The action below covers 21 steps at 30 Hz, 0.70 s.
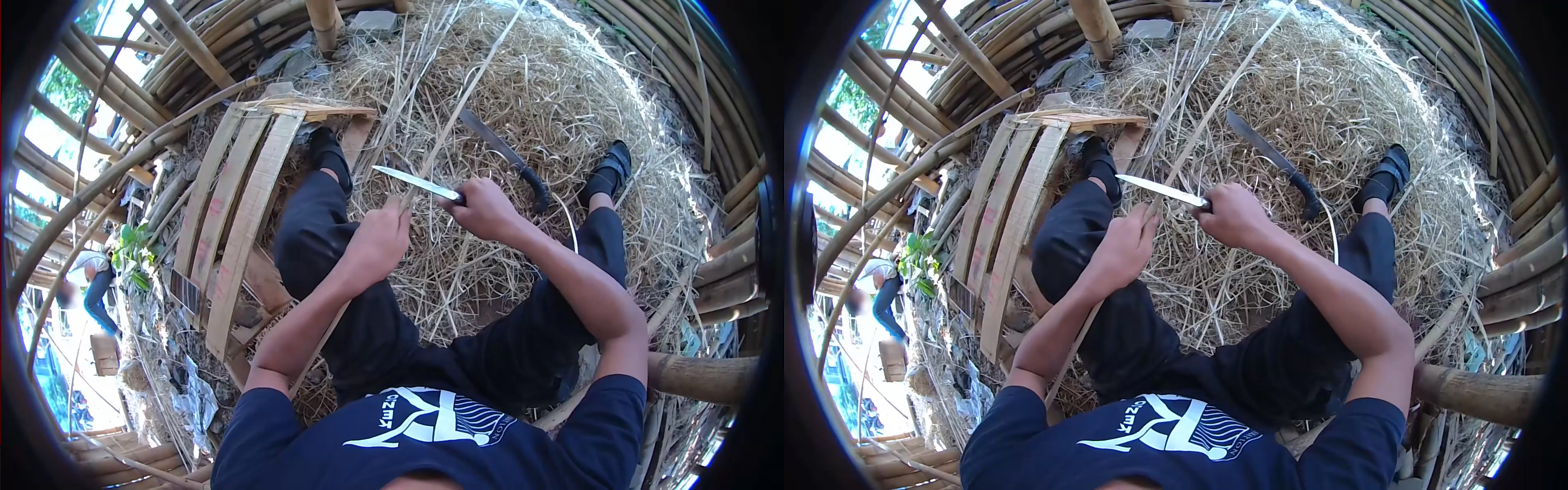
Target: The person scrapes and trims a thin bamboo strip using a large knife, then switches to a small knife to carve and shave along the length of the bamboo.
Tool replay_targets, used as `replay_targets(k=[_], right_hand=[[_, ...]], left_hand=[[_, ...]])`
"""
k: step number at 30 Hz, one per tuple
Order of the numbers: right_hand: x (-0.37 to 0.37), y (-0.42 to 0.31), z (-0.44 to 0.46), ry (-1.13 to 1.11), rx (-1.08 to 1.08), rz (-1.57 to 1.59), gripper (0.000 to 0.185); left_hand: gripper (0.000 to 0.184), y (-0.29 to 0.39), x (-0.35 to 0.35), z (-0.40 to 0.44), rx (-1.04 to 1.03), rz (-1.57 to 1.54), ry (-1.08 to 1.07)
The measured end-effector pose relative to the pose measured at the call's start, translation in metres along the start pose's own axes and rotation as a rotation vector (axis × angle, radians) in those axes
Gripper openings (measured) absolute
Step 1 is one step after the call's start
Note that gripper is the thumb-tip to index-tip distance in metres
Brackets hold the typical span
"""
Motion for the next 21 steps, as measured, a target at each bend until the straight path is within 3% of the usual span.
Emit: replay_targets(k=[4,9,16,20,21], right_hand=[[-0.002,0.004,0.003,0.035,-0.109,-0.053,0.033],[-0.003,0.0,-0.002,0.072,-0.056,-0.125,0.023],[-0.008,0.023,0.018,0.139,-0.013,-0.187,0.022],[0.02,0.05,0.043,0.225,-0.11,-0.298,0.023],[0.027,0.068,0.049,0.289,-0.264,-0.201,0.025]], left_hand=[[0.024,0.01,-0.008,0.006,0.034,0.077,-0.046],[0.027,0.016,-0.013,0.008,0.039,0.155,-0.046],[0.025,0.014,-0.027,0.011,0.02,0.211,-0.037],[0.022,0.018,-0.023,-0.002,-0.01,0.26,-0.048],[0.022,0.022,-0.023,-0.01,0.017,0.219,-0.098]])
Point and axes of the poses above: each hand's wrist, its own z-axis towards the middle knuckle, its own x-axis out of the back of the hand, y = z × x, the point moved 2 cm from there along z, towards the middle knuckle, and after that the axes turned 6 degrees about z, right-handed, at the moved point
